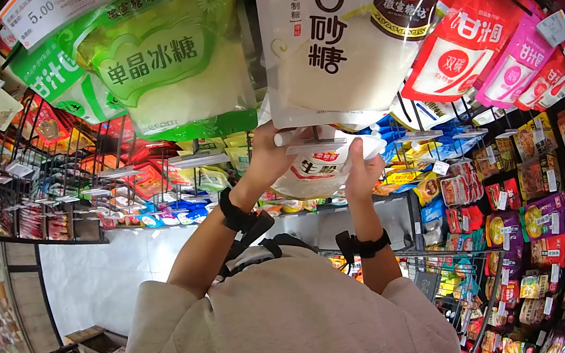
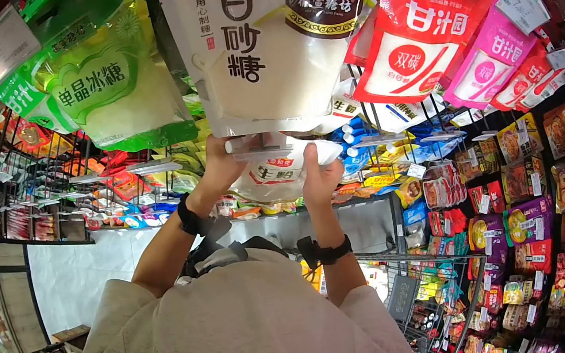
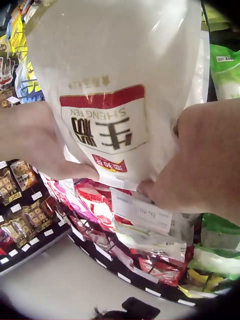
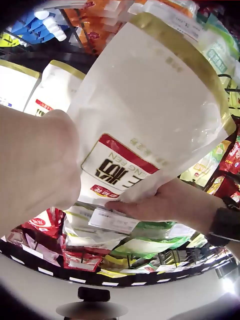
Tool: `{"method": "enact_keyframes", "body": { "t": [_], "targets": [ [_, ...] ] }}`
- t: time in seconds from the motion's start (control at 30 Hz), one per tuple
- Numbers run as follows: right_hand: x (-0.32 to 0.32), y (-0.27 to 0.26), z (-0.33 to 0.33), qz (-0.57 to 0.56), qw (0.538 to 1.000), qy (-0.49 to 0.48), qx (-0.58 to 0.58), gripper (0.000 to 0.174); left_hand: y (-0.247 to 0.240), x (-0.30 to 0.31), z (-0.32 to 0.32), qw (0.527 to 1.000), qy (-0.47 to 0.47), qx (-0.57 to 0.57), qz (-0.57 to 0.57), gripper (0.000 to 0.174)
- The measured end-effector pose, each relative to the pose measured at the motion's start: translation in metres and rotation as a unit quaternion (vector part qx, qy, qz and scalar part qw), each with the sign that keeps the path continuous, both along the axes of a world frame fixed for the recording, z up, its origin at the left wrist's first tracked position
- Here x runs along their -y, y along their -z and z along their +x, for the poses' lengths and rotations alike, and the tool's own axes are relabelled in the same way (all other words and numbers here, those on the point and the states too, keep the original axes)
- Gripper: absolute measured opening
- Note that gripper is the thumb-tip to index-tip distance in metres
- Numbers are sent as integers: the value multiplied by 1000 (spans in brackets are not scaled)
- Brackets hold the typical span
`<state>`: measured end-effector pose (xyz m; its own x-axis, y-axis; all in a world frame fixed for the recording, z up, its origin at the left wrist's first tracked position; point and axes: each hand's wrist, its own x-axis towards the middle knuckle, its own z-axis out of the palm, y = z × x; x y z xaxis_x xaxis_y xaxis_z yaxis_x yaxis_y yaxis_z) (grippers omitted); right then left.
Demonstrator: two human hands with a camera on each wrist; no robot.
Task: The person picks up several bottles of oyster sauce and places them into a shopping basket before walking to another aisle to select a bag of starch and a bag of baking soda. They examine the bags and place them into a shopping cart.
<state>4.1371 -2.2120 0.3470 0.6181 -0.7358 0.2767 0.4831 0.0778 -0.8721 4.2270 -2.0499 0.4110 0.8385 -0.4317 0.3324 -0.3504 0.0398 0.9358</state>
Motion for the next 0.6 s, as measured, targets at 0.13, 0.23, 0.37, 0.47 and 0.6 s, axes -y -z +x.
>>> {"method": "enact_keyframes", "body": {
  "t": [0.13, 0.23, 0.37, 0.47, 0.6],
  "targets": [
    [3, 7, 7, -24, 999, 45, -2, 16, -16, 4, -5, 1000, -7, 27, -5, 19],
    [1, 6, 7, 2, 1000, 30, 2, 18, -26, 7, -10, 998, 19, -36, -50, 18],
    [-1, 6, 6, 15, 1000, 20, -1, 20, -10, 10, -6, 999, -1, 20, -38, 18],
    [-3, 3, 6, 29, 999, 17, -10, 20, -1, 13, -3, 999, -21, 6, -25, 19],
    [-3, -11, 16, 14, 1000, 21, 0, 19, 5, 15, 5, 998, -47, 25, -41, 21]
  ]
}}
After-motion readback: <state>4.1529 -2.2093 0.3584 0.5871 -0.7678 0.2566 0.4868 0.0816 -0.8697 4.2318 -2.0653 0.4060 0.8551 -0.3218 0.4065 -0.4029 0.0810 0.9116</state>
